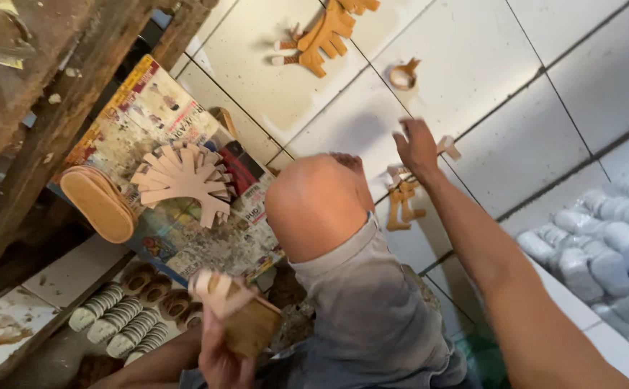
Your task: The person assembles wooden slippers by hand, fitting a star-shaped upper piece onto a wooden sole and then attaching a heel piece. The person places the completed slipper on a nearby shelf and repeats the process with another set of parts.
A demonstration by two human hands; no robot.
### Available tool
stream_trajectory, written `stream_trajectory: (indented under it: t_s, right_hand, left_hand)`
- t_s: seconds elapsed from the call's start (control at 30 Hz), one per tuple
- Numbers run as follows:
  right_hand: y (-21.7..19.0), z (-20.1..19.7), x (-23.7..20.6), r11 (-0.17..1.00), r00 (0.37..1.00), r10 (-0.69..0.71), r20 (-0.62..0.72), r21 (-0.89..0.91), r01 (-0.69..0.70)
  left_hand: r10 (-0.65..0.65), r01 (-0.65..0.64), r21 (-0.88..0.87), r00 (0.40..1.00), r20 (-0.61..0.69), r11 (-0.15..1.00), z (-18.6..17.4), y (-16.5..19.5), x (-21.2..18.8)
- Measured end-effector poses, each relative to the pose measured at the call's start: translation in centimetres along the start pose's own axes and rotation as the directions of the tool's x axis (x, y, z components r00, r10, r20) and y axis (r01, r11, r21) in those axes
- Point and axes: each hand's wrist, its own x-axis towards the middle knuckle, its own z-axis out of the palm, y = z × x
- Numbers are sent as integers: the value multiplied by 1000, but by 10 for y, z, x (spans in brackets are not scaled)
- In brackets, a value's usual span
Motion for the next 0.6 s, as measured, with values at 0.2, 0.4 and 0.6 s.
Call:
stream_trajectory:
  t_s: [0.2,0.4,0.6]
  right_hand:
    - [31,1,-103,974,980,198,-20,-110,-199]
    - [21,1,-105,925,998,52,23,-378,-39]
    - [17,-16,-59,756,976,67,209,-649,87]
  left_hand:
    - [82,-33,592,995,-57,806,-14,3,61]
    - [409,-155,896,912,-32,415,-42,-28,86]
    - [444,-260,947,883,153,189,-50,-32,74]
